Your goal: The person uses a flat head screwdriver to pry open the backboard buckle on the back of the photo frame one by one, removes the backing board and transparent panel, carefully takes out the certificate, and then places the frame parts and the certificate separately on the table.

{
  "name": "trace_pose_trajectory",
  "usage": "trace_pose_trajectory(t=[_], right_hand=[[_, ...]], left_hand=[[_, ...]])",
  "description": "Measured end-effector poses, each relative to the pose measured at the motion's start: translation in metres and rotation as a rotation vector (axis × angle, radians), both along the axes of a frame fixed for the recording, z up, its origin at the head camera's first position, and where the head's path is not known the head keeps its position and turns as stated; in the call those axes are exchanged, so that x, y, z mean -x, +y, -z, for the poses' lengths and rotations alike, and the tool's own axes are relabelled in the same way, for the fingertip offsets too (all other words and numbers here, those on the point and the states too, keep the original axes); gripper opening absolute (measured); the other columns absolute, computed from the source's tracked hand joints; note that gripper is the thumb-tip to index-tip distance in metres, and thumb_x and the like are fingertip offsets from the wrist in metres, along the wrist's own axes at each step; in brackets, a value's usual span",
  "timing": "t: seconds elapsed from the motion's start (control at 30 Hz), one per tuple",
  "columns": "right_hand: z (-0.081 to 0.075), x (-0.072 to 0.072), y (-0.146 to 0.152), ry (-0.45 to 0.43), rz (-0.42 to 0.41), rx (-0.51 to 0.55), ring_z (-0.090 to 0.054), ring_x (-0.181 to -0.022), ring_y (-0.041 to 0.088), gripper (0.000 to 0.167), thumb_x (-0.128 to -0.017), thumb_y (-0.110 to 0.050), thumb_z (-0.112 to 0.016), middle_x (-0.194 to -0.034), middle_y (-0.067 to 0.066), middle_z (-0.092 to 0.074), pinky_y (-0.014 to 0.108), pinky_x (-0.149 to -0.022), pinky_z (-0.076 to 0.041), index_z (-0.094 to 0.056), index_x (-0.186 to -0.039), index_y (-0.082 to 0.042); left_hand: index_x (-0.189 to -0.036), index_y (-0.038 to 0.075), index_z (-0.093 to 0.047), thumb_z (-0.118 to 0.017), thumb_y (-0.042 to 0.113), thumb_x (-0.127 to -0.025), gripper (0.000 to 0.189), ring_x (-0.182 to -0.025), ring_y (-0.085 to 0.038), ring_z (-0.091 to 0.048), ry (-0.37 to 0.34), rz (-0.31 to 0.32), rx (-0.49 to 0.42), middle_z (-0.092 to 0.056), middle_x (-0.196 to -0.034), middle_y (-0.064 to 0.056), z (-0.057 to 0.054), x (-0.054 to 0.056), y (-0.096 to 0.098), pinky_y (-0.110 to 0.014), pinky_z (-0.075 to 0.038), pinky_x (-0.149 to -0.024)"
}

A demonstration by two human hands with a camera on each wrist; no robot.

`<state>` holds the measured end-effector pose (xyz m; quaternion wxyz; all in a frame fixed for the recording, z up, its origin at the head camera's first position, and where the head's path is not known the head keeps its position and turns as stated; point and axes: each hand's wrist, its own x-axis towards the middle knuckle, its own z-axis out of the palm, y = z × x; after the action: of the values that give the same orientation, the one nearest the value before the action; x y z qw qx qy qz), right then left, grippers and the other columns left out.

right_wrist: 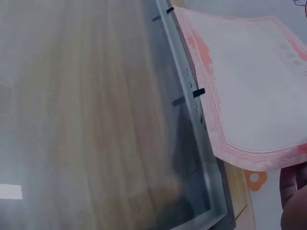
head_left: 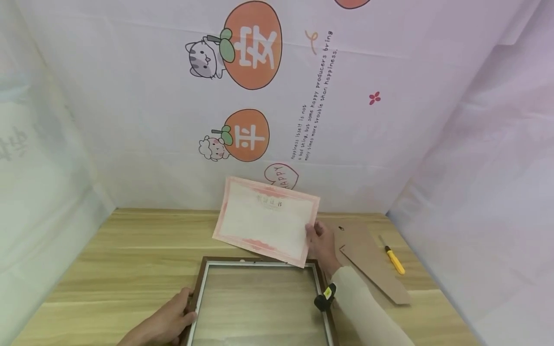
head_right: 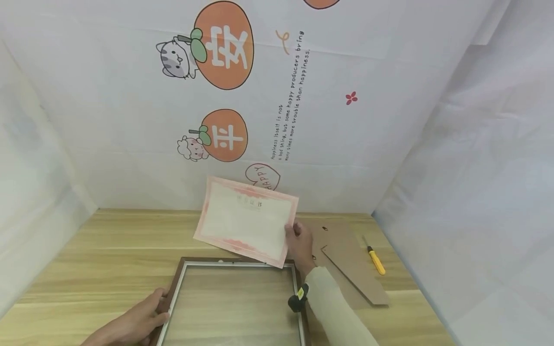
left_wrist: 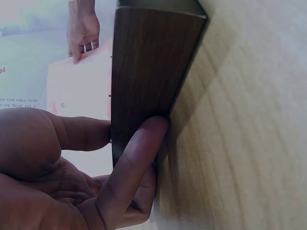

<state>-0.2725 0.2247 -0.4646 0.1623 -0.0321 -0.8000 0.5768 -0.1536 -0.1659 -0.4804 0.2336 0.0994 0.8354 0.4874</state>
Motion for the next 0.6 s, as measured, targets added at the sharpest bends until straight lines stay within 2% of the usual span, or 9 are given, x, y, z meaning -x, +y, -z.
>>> trace_pose_trajectory(t=[0.13, 0.23, 0.37, 0.5, 0.6], right_hand=[[0.009, -0.003, 0.002, -0.056, -0.066, -0.003, -0.065, -0.097, 0.023, 0.029, -0.098, -0.014, -0.059, -0.115, 0.019, -0.068, 0.028, -0.08, -0.058, -0.059, -0.125, -0.002], [0.018, -0.007, 0.005, -0.106, -0.154, -0.028, -0.066, -0.098, 0.022, 0.039, -0.097, -0.008, -0.06, -0.117, 0.019, -0.068, 0.029, -0.079, -0.059, -0.053, -0.136, -0.005], [0.027, -0.012, 0.007, -0.136, -0.247, -0.147, -0.065, -0.09, 0.019, 0.043, -0.098, -0.002, -0.055, -0.108, 0.016, -0.07, 0.028, -0.072, -0.057, -0.051, -0.14, -0.005], [0.029, -0.012, 0.008, -0.149, -0.179, -0.278, -0.056, -0.075, 0.015, 0.03, -0.097, -0.003, -0.055, -0.09, 0.011, -0.068, 0.025, -0.062, -0.047, -0.061, -0.126, 0.0], [0.028, -0.009, 0.009, -0.158, -0.073, -0.298, -0.058, -0.075, 0.015, 0.029, -0.096, -0.008, -0.059, -0.091, 0.011, -0.068, 0.024, -0.061, -0.048, -0.063, -0.123, 0.001]], left_hand=[[-0.14, -0.018, -0.02, -0.055, 0.005, -0.097, 0.061, -0.077, -0.027, -0.061, -0.002, -0.002, 0.0, -0.054, -0.103, -0.026, 0.0, -0.001, 0.0, -0.038, -0.058, -0.054], [-0.14, -0.017, -0.02, -0.056, 0.006, -0.096, 0.061, -0.079, -0.027, -0.06, 0.0, -0.004, 0.008, -0.052, -0.104, -0.025, 0.0, -0.002, -0.001, -0.037, -0.058, -0.054], [-0.141, -0.017, -0.02, -0.056, 0.008, -0.097, 0.062, -0.08, -0.028, -0.058, 0.005, -0.006, 0.017, -0.051, -0.107, -0.026, 0.0, -0.003, -0.001, -0.036, -0.056, -0.054], [-0.141, -0.017, -0.019, -0.056, 0.008, -0.097, 0.062, -0.08, -0.028, -0.057, 0.009, 0.004, 0.015, -0.05, -0.108, -0.026, 0.001, -0.003, -0.003, -0.034, -0.055, -0.053], [-0.141, -0.017, -0.019, -0.055, 0.008, -0.097, 0.062, -0.078, -0.027, -0.057, 0.014, 0.016, 0.006, -0.05, -0.107, -0.026, 0.001, -0.003, -0.003, -0.034, -0.055, -0.051]])
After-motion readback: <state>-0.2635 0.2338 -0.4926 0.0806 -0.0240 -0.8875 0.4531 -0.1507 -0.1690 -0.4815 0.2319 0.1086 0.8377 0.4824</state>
